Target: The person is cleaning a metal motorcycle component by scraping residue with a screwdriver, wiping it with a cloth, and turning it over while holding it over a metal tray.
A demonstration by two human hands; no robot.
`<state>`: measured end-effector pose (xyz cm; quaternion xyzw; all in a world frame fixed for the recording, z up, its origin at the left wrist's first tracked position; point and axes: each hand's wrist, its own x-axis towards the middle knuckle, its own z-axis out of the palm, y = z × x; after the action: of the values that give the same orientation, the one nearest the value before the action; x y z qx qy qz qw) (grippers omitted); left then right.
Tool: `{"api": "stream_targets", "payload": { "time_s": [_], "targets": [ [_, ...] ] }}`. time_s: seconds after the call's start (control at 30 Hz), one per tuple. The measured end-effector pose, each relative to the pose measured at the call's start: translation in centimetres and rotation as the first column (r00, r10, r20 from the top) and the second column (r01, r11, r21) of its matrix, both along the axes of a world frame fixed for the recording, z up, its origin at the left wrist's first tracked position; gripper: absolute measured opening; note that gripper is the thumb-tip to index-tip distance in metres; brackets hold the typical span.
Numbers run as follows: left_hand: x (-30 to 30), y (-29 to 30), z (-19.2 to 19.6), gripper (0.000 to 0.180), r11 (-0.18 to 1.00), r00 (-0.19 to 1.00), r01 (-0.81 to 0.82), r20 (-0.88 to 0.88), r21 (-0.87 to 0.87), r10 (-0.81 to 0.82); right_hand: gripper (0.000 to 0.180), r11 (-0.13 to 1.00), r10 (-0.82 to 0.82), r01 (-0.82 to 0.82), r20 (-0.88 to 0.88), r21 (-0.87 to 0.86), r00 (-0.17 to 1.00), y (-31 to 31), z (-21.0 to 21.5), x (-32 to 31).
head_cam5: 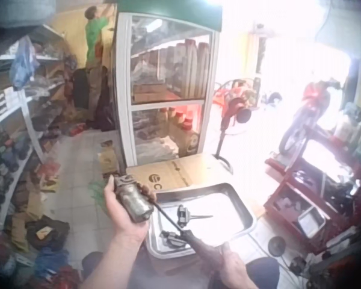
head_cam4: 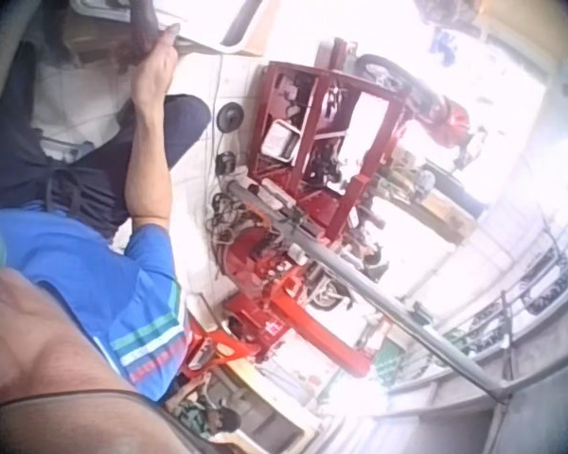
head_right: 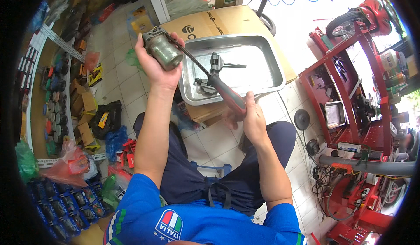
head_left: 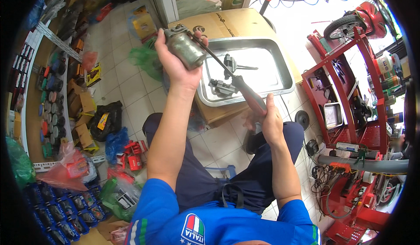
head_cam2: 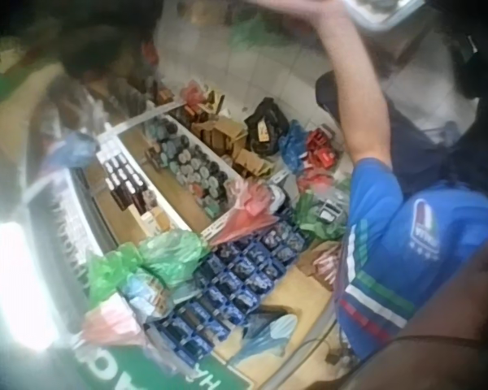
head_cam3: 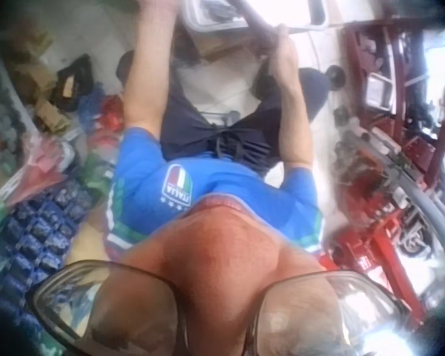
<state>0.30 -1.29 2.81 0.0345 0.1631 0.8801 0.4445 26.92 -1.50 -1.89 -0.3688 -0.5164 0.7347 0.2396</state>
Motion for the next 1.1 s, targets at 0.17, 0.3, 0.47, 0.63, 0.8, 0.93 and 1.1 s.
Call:
{"api": "stream_targets", "payload": {
  "time_s": [0.17,0.3,0.47,0.63,0.8,0.93,1.1],
  "targets": [
    [-0.4,0.1,-1.0,0.048,1.0,0.993,0.016,-0.115,0.02,-0.014,0.055,0.986,-0.081,0.07,0.074,0.149,0.994,-0.1,-0.1,-0.4],
    [-0.8,0.2,-1.1,0.048,1.0,0.991,-0.03,-0.131,-0.006,0.029,0.054,0.879,-0.169,0.196,-0.101,0.435,0.98,-1.0,-1.2,-1.8],
    [-0.4,0.1,0.3,0.048,0.996,0.997,-0.081,0.009,-0.037,0.081,0.052,0.949,-0.059,0.08,-0.077,0.304,0.995,-0.2,-0.3,-0.6],
    [0.0,0.0,-0.5,0.049,1.0,0.999,0.013,-0.044,0.01,-0.012,0.059,0.996,-0.06,0.057,0.036,0.072,0.998,-0.2,0.0,-0.2],
    [-0.5,0.1,-1.2,0.05,1.0,0.993,0.021,-0.117,-0.001,-0.021,0.042,0.981,-0.122,0.13,-0.067,0.141,0.99,0.3,-0.8,-0.3],
    [-1.0,0.0,-1.1,0.049,1.0,0.993,0.02,-0.117,0.012,-0.019,0.047,0.933,-0.097,0.137,-0.134,0.334,0.986,-0.2,0.3,-0.7],
    [0.0,0.2,0.1,0.048,0.998,0.998,-0.064,0.025,-0.026,0.065,0.035,0.973,-0.059,0.08,-0.102,0.218,0.993,0.1,0.4,-0.4]
  ]
}}
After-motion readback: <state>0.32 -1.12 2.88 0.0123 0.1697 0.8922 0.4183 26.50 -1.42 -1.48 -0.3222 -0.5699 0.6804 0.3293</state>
